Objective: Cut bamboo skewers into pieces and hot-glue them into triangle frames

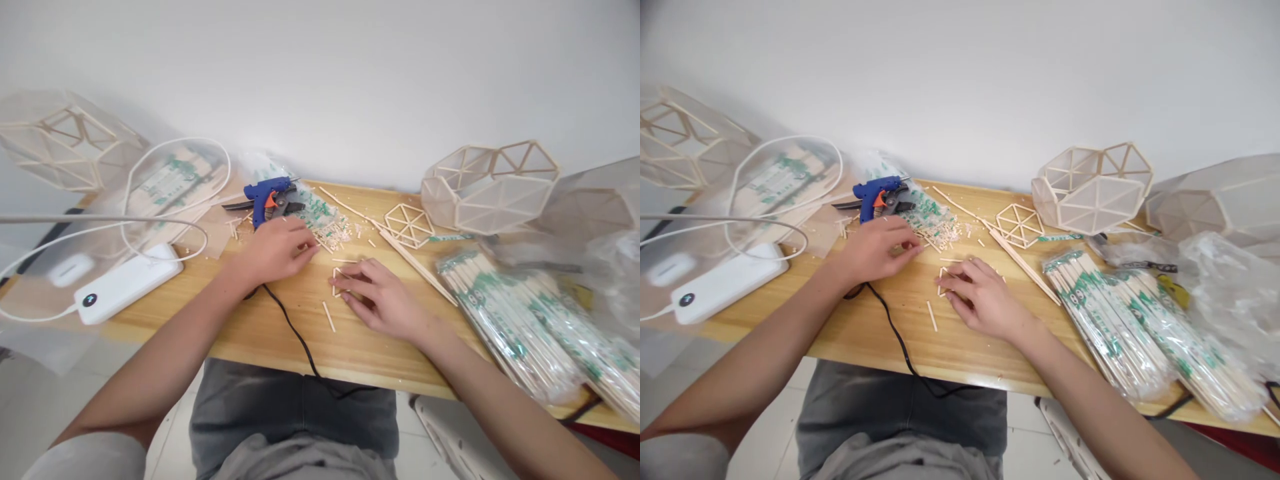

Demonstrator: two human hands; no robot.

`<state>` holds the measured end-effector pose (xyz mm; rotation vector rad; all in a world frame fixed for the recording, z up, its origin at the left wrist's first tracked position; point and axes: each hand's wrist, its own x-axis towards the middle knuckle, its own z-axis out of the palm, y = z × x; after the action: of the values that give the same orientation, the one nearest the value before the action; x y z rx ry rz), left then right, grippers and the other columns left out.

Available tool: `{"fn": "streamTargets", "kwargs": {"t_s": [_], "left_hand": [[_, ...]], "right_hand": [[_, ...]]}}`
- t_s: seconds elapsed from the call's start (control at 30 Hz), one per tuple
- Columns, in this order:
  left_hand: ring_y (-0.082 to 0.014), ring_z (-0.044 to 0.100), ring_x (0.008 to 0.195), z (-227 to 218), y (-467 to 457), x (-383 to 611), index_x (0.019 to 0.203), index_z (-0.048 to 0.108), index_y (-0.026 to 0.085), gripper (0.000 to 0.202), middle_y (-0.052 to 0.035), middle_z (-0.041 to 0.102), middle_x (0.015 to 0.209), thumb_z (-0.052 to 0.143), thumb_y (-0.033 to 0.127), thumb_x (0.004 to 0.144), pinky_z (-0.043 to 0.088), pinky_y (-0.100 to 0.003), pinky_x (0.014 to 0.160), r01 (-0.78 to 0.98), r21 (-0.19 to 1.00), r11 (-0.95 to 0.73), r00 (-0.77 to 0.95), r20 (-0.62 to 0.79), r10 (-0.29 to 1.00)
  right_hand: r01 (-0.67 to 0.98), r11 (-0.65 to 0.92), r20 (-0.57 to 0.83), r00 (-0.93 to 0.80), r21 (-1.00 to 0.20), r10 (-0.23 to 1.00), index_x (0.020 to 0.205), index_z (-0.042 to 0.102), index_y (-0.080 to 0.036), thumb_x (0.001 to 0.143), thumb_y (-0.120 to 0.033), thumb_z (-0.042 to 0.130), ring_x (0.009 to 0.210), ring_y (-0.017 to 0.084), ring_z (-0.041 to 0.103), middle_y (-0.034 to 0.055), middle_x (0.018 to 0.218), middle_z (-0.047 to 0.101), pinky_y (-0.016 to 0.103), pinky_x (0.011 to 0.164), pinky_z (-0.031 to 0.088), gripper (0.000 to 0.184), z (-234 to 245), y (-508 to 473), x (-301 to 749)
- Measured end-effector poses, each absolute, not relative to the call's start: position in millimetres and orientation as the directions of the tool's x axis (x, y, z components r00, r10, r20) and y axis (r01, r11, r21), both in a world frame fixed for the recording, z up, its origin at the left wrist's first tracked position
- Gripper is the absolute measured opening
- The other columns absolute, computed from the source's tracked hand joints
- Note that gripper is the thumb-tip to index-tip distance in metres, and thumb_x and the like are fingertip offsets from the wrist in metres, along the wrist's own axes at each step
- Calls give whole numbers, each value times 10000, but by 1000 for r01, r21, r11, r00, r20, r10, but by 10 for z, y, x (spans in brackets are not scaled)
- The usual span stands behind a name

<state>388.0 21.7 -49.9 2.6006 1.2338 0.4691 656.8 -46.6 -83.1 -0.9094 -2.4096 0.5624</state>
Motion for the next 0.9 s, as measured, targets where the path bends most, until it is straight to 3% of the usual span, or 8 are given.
{"fn": "streamTargets", "kwargs": {"t_s": [0.1, 0.3, 0.57, 0.9], "left_hand": [[-208, 671, 873, -534, 178, 3950, 883, 767, 219, 216, -50, 729, 915, 582, 287, 972, 465, -319, 772, 625, 334, -706, 718, 108, 687], [-166, 677, 855, -605, 114, 4004, 952, 812, 240, 169, -24, 734, 913, 645, 259, 971, 463, -277, 771, 477, 431, -766, 812, 117, 572], [-177, 678, 890, -610, 80, 4034, 1012, 803, 235, 137, -32, 734, 958, 684, 268, 954, 462, -280, 792, 487, 429, -761, 820, 75, 567], [-175, 664, 885, -585, 57, 4066, 957, 776, 224, 105, -21, 705, 959, 698, 294, 949, 452, -288, 787, 514, 412, -752, 813, 44, 580]], "right_hand": [[489, 696, 306, -655, -526, 691, 1264, 706, -243, 991, -177, 616, 1088, 268, 610, 108, 1199, 682, 480, 960, 547, 295, -833, -465, 6568], [498, 704, 309, -657, -507, 687, 1241, 717, -233, 995, -191, 609, 1080, 278, 603, 119, 1200, 681, 488, 953, 548, 272, -832, -460, 6564], [500, 689, 292, -654, -525, 698, 1242, 662, -243, 999, -197, 601, 1113, 289, 606, 112, 1227, 688, 503, 987, 538, 255, -813, -459, 6558], [544, 631, 270, -599, -553, 754, 1374, 533, -223, 992, -241, 621, 1098, 315, 624, 132, 1189, 685, 509, 939, 553, 393, -811, -468, 6554]]}}
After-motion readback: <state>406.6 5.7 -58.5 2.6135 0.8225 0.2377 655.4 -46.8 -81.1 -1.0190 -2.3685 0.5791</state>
